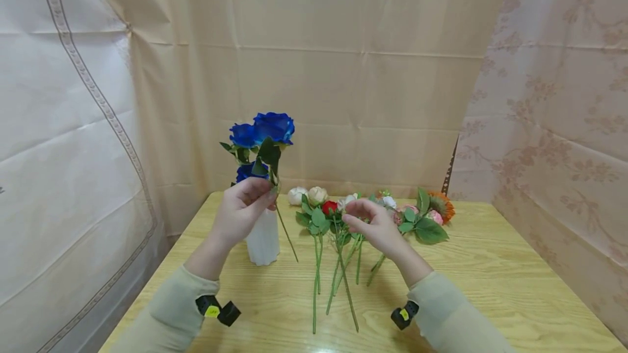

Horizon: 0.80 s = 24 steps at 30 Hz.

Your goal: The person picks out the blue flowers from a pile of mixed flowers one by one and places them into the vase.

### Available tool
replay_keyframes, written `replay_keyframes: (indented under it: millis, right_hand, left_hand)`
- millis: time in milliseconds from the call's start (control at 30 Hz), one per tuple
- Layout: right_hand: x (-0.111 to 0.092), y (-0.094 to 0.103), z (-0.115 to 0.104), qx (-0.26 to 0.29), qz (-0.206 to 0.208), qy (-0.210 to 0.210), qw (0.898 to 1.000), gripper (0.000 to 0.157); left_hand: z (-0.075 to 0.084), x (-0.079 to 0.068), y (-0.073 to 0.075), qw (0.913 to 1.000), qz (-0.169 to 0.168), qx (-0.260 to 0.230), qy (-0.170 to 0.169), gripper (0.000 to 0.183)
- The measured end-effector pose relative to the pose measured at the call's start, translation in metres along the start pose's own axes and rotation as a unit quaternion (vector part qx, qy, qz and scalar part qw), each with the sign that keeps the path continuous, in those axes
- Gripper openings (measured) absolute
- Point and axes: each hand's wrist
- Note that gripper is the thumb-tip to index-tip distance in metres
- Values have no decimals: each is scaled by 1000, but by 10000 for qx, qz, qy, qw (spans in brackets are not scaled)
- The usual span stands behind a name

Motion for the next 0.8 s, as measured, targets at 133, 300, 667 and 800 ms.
replay_keyframes:
  millis: [133, 300, 667, 800]
  right_hand:
    - [1, 0, 0, -50, -57, -2, 10000, 26]
    - [3, 0, 1, -124, -117, 93, 9998, 26]
    - [5, -2, -4, -154, -124, 244, 9995, 26]
    - [7, -1, -5, -156, -118, 295, 9994, 25]
  left_hand:
    - [5, 1, 8, 9999, 86, 49, -141, 9]
    - [11, 2, 18, 9991, 289, 160, -271, 11]
    - [24, 8, 41, 9956, 331, -292, -829, 11]
    - [30, 11, 49, 9932, 380, -362, -1041, 12]
Point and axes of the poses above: each hand's wrist, its own x-axis towards the middle knuckle, its own y-axis out of the back of the hand, z = x × y, and after that the axes turned 14 degrees about -x, right-handed
